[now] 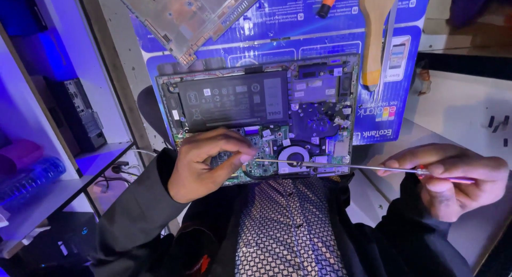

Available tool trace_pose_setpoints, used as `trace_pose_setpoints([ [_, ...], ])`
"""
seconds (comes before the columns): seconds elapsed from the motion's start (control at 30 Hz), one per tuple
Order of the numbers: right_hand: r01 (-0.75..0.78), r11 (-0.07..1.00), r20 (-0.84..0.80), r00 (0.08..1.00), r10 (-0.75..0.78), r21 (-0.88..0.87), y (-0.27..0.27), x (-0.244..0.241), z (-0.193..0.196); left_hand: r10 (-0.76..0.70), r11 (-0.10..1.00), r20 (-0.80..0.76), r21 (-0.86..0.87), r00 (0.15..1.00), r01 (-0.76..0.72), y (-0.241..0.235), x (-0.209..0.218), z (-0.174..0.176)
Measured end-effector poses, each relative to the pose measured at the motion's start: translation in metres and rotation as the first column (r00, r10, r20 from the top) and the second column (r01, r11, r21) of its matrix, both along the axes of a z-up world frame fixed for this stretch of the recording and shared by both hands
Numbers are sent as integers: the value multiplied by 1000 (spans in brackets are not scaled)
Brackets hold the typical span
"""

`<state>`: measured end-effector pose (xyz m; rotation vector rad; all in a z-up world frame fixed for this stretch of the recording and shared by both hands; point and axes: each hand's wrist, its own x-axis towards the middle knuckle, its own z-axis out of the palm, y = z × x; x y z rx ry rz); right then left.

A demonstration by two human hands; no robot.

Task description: The person places a laptop battery into the chassis and secures it with a screwdriver. They then proceed to tighten multiple screws around the motherboard and cooling fan area to reassemble the device.

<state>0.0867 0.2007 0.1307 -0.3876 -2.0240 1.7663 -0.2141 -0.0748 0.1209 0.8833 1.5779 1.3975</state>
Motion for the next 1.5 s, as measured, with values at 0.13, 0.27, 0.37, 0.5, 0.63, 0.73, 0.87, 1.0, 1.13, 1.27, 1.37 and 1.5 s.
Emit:
trace_pose_setpoints([
  [0.13, -8, 1000, -1, 1000, 8, -30, 5, -4, -8, -3, 1000, 75, 8, 997, 2, -2, 1, -3],
  [0.27, -16, 1000, -15, 1000, 16, 19, 11, -8, -9, 14, 1000, 99, 8, 995, -15, -2, 0, -5],
  [0.37, -95, 994, -38, 995, 97, 52, 16, -10, -10, 17, 1000, 117, 4, 993, -18, -3, -1, -7],
  [0.5, -131, 988, -14, 991, 133, 81, 21, -11, -10, 21, 1000, 148, 11, 989, -23, -3, -3, -9],
  [0.63, -90, 995, 14, 996, 89, 43, 17, -12, -6, 40, 999, 169, 5, 985, -41, -3, -6, -12],
  [0.73, -35, 996, 27, 999, 33, 80, 14, -10, -9, 49, 998, 178, 37, 983, -57, -4, -6, -15],
  [0.87, -84, 994, 37, 996, 82, 73, 11, -12, -4, 66, 997, 202, 31, 977, -74, -4, -7, -14],
  [1.0, -37, 998, 76, 997, 33, 53, 10, -4, -5, 97, 992, 223, 60, 970, -112, -5, -6, -14],
  [1.13, -118, 972, 131, 987, 92, 203, 19, 18, -17, 150, 984, 256, 51, 955, -168, -10, -2, -17],
  [1.27, -83, 978, 174, 983, 50, 189, 30, 47, -28, 157, 973, 401, 97, 903, -212, -11, 4, -22],
  [1.37, -132, 952, 127, 987, 100, 275, 34, 47, -29, 119, 973, 598, 90, 792, -215, -13, 8, -29],
  [1.5, -154, 965, 142, 982, 125, 212, 41, 42, -28, 96, 974, 661, 93, 744, -208, -15, 7, -28],
])
